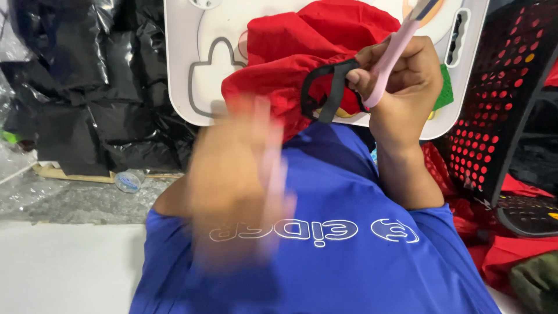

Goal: Trimming excess elastic from a red garment using scissors.

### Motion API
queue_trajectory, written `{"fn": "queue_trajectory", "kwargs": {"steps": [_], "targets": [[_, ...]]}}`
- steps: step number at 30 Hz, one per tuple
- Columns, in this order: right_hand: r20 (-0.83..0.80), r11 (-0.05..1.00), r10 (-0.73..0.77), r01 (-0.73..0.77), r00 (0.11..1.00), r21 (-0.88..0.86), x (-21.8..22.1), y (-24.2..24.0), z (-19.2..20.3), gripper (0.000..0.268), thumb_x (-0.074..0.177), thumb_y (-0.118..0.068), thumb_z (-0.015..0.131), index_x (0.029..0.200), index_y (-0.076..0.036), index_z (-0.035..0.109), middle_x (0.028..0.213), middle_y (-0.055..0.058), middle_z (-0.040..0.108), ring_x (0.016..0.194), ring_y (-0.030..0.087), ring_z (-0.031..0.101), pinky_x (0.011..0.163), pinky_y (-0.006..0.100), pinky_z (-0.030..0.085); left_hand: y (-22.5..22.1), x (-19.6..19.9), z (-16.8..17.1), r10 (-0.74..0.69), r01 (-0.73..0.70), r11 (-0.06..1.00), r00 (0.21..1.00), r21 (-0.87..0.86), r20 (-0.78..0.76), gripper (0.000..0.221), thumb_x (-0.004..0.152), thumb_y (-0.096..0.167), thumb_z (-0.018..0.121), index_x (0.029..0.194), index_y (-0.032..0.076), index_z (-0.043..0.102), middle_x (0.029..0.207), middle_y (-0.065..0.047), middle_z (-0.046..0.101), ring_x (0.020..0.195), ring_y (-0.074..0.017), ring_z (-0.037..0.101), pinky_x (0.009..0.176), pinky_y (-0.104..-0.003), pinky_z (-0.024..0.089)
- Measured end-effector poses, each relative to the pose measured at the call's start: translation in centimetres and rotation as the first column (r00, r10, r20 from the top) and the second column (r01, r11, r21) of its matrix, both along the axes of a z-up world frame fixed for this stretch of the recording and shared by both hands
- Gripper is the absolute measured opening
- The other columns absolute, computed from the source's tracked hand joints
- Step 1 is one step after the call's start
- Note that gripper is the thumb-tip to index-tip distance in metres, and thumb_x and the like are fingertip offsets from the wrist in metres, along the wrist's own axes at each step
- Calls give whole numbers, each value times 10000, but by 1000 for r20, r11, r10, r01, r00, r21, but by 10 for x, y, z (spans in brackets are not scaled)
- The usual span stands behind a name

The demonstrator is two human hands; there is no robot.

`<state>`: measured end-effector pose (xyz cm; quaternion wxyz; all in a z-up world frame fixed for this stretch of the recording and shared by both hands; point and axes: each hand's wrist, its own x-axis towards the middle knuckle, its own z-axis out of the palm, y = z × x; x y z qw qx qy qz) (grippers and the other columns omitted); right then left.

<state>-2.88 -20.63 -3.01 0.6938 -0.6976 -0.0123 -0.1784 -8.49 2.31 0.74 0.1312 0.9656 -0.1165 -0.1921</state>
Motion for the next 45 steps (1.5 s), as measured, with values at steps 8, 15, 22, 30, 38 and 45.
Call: {"fn": "queue_trajectory", "kwargs": {"steps": [8,15,22,30,38,45], "targets": [[22,993,-17,15,1000,117,10,2,-3,371,890,-108,856,1035,-60,518,921,149,628,754,196,623,651,269,553,1,13,1,-142,180,964,970,-193,195,1067,525,393,858,1468,154,421,1545,-103,352,1397,-245,348,1136,-360,283],[12,987,-65,62,998,149,10,-2,-8,380,874,-121,869,1042,-59,534,916,147,631,734,181,620,645,273,569,1,17,-3,-211,346,867,907,-359,365,867,574,322,805,1353,149,466,1428,-82,399,1305,-217,393,1092,-346,338],[38,982,-103,96,994,163,14,-3,-10,403,847,-146,882,1039,-59,538,912,148,620,735,170,615,615,263,564,20,45,-92,-204,512,705,809,-490,552,669,623,252,750,1238,143,510,1312,-63,446,1213,-190,437,1048,-333,393],[-3,971,-45,44,999,235,15,-1,-16,416,852,-172,871,1046,-71,517,896,155,632,672,179,600,610,264,548,80,51,-193,-181,707,461,666,-536,724,446,680,173,687,1106,135,561,1179,-44,501,1107,-161,488,998,-320,456],[31,959,-67,56,997,278,20,-3,-30,385,841,-63,871,1033,-10,542,858,206,648,638,196,630,584,280,567,-40,47,16,-53,856,206,493,-474,868,239,738,95,623,975,124,612,1045,-26,556,1002,-134,540,947,-308,519],[23,971,-58,51,998,232,14,-1,-16,383,855,-189,859,1030,-69,540,860,153,641,623,169,590,595,253,536,-60,40,38,105,929,-53,369,-365,923,143,788,28,565,860,113,656,928,-12,604,909,-111,586,903,-300,574]]}}
